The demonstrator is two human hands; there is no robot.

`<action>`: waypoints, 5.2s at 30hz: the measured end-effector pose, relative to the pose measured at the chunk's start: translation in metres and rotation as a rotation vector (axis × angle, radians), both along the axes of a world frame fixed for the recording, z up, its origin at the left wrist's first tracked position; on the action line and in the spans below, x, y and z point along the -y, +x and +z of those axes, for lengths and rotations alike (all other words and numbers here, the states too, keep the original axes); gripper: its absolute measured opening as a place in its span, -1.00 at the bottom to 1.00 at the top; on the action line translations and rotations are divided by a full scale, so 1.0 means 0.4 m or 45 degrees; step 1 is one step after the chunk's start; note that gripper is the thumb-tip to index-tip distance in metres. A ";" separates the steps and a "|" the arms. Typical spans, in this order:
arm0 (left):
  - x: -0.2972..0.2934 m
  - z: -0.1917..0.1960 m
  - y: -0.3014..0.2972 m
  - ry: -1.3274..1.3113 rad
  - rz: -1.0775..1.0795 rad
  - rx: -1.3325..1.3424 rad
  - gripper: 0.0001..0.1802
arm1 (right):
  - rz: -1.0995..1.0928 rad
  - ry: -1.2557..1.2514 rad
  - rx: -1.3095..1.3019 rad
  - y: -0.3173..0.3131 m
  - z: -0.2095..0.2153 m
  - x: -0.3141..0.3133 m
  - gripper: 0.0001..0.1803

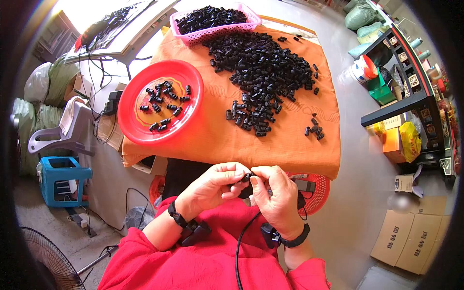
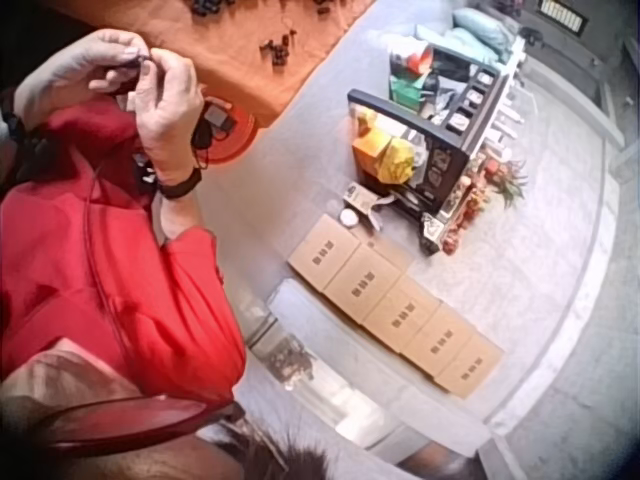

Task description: Assembling small black plastic buckle components by snapping two pieces together.

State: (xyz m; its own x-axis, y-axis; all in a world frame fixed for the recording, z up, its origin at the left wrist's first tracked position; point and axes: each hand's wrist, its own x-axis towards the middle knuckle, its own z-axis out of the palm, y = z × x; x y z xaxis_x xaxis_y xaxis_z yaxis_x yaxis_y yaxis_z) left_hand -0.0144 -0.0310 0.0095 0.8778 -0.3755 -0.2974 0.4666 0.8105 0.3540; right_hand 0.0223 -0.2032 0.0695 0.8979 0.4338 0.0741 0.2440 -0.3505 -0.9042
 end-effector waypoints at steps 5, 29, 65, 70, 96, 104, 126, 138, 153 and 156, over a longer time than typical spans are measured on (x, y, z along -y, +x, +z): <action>0.001 -0.006 -0.001 -0.130 0.048 -0.001 -0.75 | 0.121 -0.017 0.155 0.003 -0.009 0.010 -0.77; -0.001 0.023 0.003 -0.010 0.111 0.058 -0.63 | 0.082 -0.025 0.461 0.013 -0.010 0.005 -0.69; -0.068 0.097 0.150 0.070 0.145 -0.004 -0.77 | 0.135 -0.067 0.062 0.204 0.090 -0.091 -0.75; -0.067 0.095 0.155 0.077 0.134 -0.032 -0.76 | 0.060 -0.133 0.205 0.222 0.060 -0.108 -0.79; -0.078 0.087 0.142 0.044 0.123 -0.040 -0.79 | 0.424 -0.290 0.552 0.225 0.058 -0.109 -0.45; -0.078 0.078 0.139 0.148 0.176 -0.002 -0.78 | 0.231 -0.134 0.196 0.214 0.046 -0.115 -0.71; -0.060 0.054 0.124 0.219 0.221 -0.063 -0.78 | 0.014 -0.407 0.289 0.208 0.026 -0.151 -0.76; -0.056 0.050 0.123 0.286 0.227 -0.041 -0.77 | 0.014 -0.433 0.249 0.204 0.022 -0.154 -0.79; -0.052 0.036 0.118 0.260 0.219 -0.060 -0.77 | -0.047 -0.412 0.152 0.194 0.009 -0.151 -0.80; -0.054 0.035 0.115 0.227 0.211 -0.072 -0.78 | -0.117 -0.391 0.202 0.198 0.003 -0.151 -0.79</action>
